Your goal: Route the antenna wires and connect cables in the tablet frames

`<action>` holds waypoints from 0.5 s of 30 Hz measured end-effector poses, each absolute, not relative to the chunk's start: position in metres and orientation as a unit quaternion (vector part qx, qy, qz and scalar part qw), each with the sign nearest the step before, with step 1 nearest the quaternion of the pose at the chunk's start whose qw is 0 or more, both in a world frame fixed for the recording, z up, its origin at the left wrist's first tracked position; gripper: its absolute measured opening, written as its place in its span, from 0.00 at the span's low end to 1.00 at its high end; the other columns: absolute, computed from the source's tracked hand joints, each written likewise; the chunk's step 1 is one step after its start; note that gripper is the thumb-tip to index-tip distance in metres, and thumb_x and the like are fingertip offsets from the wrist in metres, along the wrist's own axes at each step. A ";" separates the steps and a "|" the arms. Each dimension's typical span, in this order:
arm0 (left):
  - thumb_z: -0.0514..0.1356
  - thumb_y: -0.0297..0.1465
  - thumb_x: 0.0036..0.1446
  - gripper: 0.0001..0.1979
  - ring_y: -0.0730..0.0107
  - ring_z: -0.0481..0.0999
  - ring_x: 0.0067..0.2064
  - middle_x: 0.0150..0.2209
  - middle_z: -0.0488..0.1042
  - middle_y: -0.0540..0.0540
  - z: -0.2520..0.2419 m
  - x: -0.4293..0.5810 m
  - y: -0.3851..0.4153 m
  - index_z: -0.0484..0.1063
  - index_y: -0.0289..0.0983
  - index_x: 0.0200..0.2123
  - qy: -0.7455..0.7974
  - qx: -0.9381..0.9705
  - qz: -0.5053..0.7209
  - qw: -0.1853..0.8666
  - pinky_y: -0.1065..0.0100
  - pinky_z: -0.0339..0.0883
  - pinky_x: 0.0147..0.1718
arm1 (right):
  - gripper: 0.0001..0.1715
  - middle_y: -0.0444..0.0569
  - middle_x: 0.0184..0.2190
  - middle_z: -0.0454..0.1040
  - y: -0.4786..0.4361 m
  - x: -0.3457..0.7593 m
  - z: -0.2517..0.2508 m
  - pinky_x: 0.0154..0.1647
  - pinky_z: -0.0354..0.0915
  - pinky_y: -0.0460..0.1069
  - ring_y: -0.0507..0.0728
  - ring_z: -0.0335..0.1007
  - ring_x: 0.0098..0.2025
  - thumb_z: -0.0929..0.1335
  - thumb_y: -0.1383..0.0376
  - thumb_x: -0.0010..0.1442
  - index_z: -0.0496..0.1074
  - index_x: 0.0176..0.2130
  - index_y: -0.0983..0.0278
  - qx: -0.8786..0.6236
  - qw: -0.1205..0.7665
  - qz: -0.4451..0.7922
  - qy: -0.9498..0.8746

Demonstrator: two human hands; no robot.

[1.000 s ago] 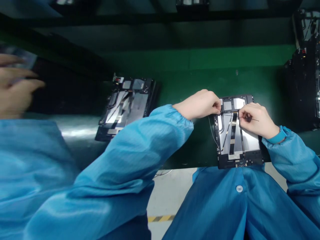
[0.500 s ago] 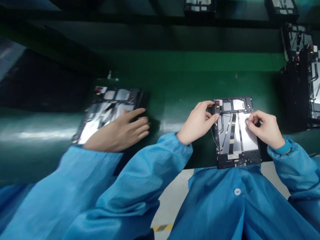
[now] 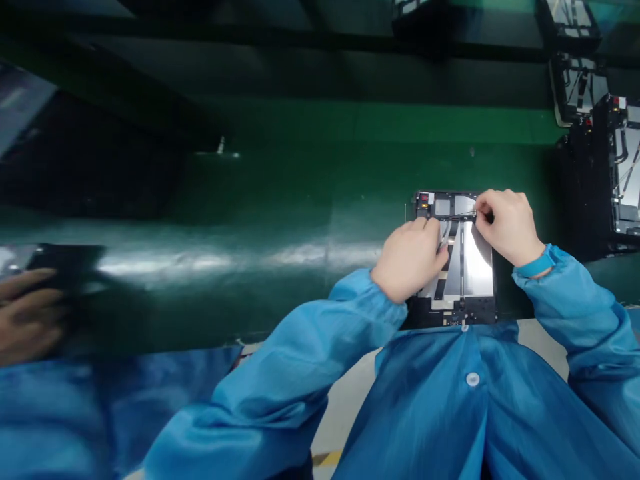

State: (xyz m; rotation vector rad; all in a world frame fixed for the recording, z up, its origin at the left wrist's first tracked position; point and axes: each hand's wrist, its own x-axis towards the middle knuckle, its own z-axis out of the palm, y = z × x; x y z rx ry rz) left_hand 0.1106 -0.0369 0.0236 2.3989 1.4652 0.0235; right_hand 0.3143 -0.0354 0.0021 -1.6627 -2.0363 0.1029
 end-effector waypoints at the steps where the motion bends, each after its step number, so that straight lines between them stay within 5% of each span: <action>1: 0.56 0.30 0.63 0.10 0.47 0.80 0.47 0.43 0.78 0.34 0.026 0.118 -0.040 0.72 0.32 0.44 0.517 0.843 -0.019 0.145 0.55 0.73 0.46 | 0.10 0.48 0.28 0.77 -0.035 0.313 0.002 0.41 0.55 0.54 0.60 0.68 0.35 0.66 0.75 0.55 0.72 0.32 0.60 -0.601 0.232 0.025 -0.764; 9: 0.53 0.23 0.59 0.11 0.48 0.81 0.47 0.43 0.78 0.31 0.024 0.134 -0.044 0.70 0.31 0.44 0.544 0.831 -0.037 0.112 0.57 0.74 0.44 | 0.10 0.47 0.27 0.75 -0.053 0.314 0.008 0.39 0.55 0.53 0.58 0.67 0.33 0.66 0.76 0.54 0.71 0.31 0.60 -0.548 0.213 0.029 -0.808; 15: 0.55 0.22 0.55 0.20 0.54 0.79 0.43 0.40 0.78 0.40 0.017 0.121 -0.041 0.69 0.33 0.52 0.545 0.812 0.057 0.202 0.58 0.73 0.45 | 0.05 0.43 0.27 0.76 -0.055 0.335 0.000 0.35 0.62 0.50 0.53 0.66 0.28 0.68 0.71 0.52 0.72 0.31 0.60 -0.586 0.326 0.234 -0.704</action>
